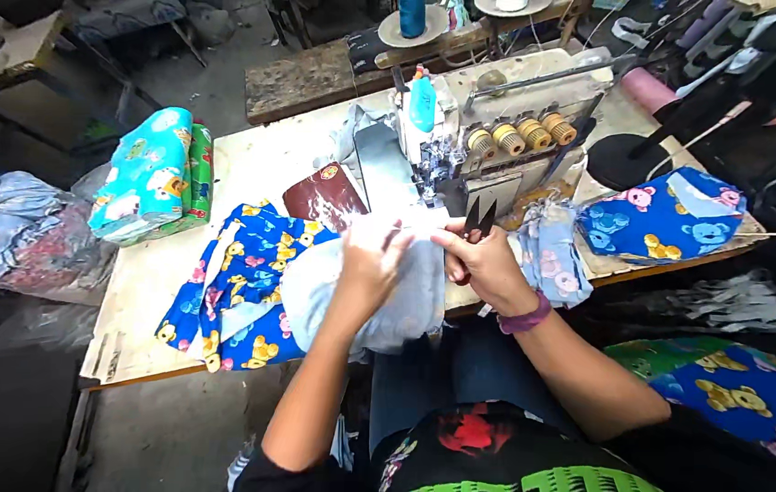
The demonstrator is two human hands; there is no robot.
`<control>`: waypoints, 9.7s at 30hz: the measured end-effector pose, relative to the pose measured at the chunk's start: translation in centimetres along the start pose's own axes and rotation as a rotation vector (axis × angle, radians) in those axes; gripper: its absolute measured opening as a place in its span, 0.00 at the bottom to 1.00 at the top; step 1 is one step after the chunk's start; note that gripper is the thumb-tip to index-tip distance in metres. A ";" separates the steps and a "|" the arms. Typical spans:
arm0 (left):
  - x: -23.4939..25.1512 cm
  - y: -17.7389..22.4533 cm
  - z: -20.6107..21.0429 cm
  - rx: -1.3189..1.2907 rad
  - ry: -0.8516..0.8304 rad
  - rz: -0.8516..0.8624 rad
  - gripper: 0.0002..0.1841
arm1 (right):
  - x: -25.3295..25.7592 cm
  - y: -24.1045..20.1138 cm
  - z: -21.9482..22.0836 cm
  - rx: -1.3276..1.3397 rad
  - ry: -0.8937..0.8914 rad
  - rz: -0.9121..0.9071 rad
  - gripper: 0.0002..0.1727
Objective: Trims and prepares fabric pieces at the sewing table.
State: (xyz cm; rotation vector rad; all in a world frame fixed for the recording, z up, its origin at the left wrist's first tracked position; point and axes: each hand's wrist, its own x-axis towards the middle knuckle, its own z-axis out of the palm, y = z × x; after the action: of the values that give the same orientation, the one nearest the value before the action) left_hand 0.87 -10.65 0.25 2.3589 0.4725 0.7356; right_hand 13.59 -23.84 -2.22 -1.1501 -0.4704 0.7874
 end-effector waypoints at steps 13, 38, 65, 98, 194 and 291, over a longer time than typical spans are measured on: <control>1.6 3.1 0.6 -0.193 -0.156 0.001 0.07 | 0.2 -0.4 -1.8 0.064 -0.001 -0.062 0.04; -8.8 -2.4 1.0 0.267 0.286 -0.198 0.31 | -5.2 4.0 -4.9 -0.341 -0.200 0.300 0.05; 5.7 -3.7 2.6 0.249 -0.087 0.165 0.16 | -5.8 3.6 -5.2 -0.300 -0.041 -0.026 0.03; -12.2 5.2 9.4 -1.611 0.235 -0.843 0.39 | -6.5 -0.3 -3.7 -0.035 -0.293 0.384 0.04; -0.5 1.4 6.4 0.236 0.071 0.259 0.08 | 0.5 -1.5 -6.0 -0.351 -0.111 -0.012 0.22; -4.9 -6.4 -1.8 0.254 0.130 0.166 0.10 | -3.6 -4.4 -3.0 -0.866 -0.025 -0.283 0.10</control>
State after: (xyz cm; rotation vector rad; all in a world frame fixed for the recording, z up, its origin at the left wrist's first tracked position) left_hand -4.99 -7.53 -4.62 2.6212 0.4514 0.9584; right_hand 14.69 -29.23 1.01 -1.8134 -1.0270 0.3342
